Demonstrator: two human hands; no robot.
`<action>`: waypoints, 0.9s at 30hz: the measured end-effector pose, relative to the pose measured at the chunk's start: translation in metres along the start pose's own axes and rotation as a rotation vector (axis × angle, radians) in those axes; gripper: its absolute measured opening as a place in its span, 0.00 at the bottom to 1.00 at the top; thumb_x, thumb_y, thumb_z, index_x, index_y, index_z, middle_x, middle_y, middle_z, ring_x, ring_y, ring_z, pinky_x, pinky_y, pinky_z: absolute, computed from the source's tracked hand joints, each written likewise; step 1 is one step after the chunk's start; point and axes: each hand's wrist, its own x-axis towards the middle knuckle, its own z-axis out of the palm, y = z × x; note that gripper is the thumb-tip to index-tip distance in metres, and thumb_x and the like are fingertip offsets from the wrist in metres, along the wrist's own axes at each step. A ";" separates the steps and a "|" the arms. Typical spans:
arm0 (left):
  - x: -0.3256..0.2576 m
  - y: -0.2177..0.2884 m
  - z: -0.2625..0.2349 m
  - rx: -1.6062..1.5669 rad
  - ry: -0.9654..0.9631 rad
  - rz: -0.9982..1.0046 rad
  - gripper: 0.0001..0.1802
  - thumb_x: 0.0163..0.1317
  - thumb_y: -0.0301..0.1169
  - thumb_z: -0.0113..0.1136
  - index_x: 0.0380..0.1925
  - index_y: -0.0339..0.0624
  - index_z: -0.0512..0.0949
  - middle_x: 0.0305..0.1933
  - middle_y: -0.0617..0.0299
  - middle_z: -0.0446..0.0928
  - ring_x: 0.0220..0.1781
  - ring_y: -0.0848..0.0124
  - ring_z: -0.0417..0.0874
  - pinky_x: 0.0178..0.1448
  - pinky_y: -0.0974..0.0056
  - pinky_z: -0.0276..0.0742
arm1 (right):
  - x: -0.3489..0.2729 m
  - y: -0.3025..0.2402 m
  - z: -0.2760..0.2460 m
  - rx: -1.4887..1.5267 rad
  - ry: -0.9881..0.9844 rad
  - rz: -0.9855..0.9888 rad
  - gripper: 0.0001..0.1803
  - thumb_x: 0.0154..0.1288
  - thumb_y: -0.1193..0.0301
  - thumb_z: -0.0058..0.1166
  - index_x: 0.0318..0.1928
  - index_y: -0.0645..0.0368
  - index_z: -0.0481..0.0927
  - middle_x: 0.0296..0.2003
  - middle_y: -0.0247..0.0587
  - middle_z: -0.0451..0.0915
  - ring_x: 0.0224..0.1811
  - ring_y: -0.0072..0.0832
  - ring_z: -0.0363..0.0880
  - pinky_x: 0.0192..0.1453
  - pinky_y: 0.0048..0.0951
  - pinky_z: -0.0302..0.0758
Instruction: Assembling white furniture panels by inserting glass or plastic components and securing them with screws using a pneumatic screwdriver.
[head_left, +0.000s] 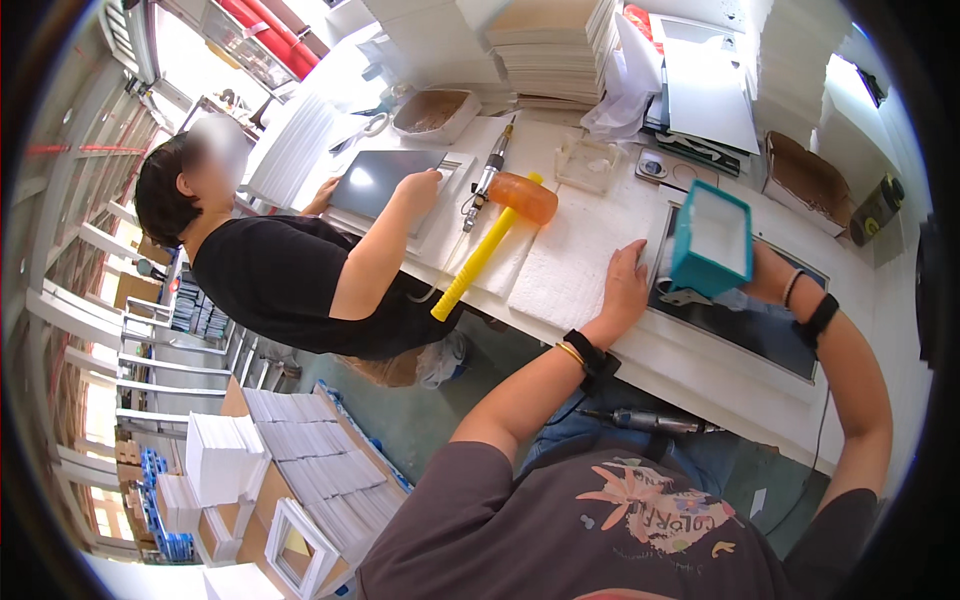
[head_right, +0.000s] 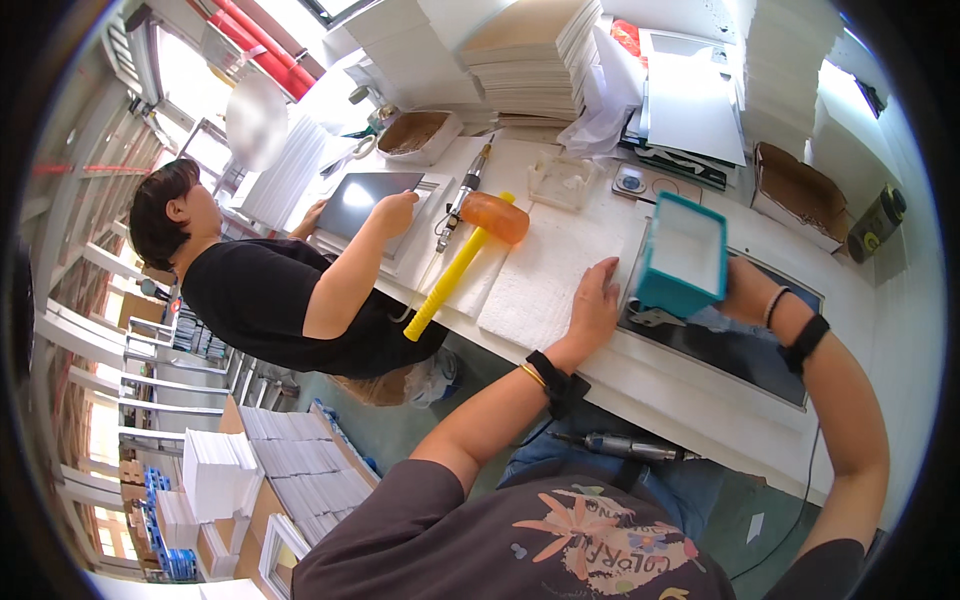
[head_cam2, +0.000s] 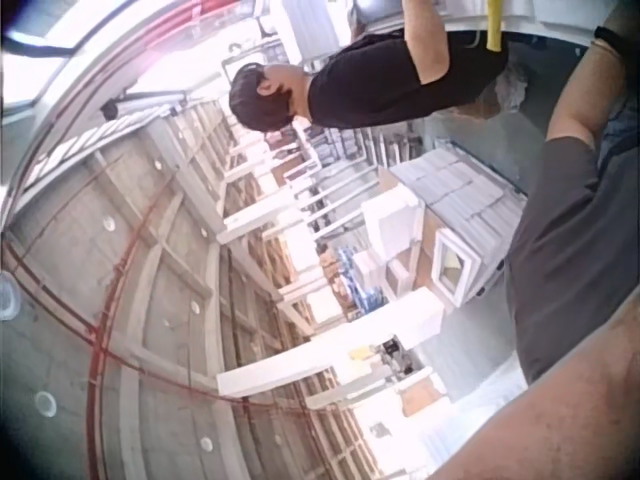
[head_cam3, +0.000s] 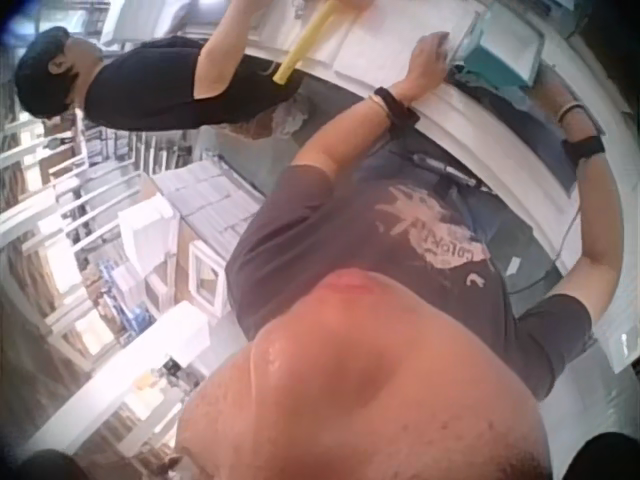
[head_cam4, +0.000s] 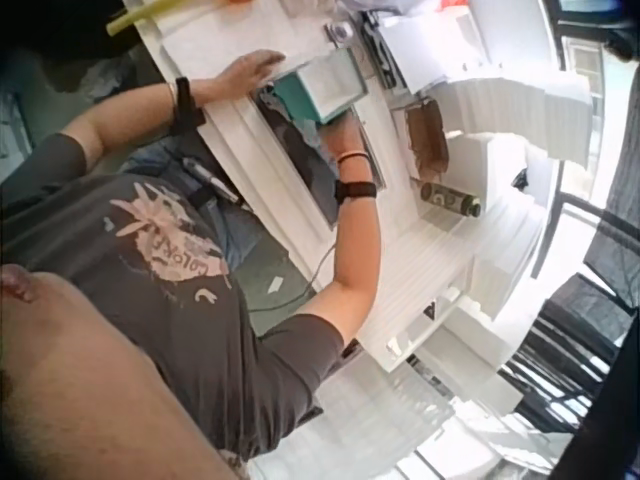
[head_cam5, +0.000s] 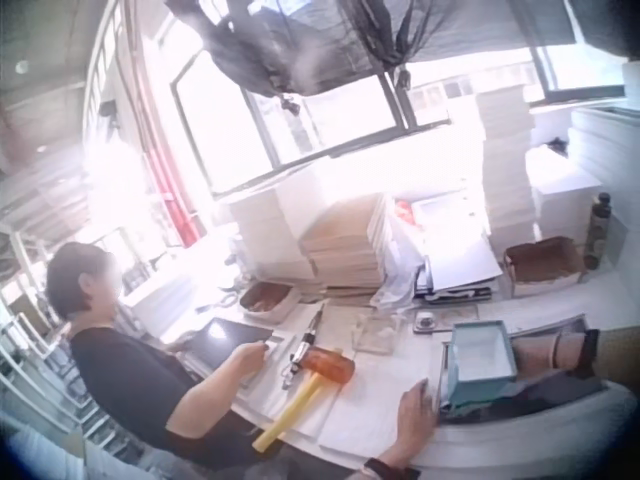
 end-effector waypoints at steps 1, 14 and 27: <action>0.001 0.000 -0.002 -0.055 -0.005 -0.040 0.23 0.49 0.16 0.50 0.50 0.35 0.68 0.47 0.46 0.72 0.51 0.50 0.70 0.58 0.54 0.63 | 0.003 -0.006 0.002 0.008 0.000 -0.002 0.13 0.52 0.77 0.52 0.41 0.64 0.76 0.37 0.54 0.78 0.41 0.44 0.77 0.47 0.33 0.72; -0.002 0.001 -0.010 0.014 -0.037 0.070 0.21 0.49 0.16 0.52 0.47 0.36 0.71 0.45 0.47 0.73 0.48 0.53 0.73 0.53 0.59 0.69 | -0.120 0.092 -0.008 -0.102 -0.003 0.066 0.23 0.48 0.78 0.57 0.48 0.63 0.71 0.47 0.52 0.73 0.51 0.44 0.70 0.56 0.34 0.66; -0.002 -0.044 0.012 0.330 -0.098 0.324 0.22 0.60 0.28 0.46 0.56 0.38 0.64 0.56 0.48 0.67 0.61 0.55 0.64 0.64 0.54 0.57 | -0.200 0.131 -0.045 0.698 0.134 0.343 0.27 0.57 0.77 0.50 0.60 0.60 0.63 0.58 0.43 0.67 0.61 0.32 0.64 0.67 0.34 0.58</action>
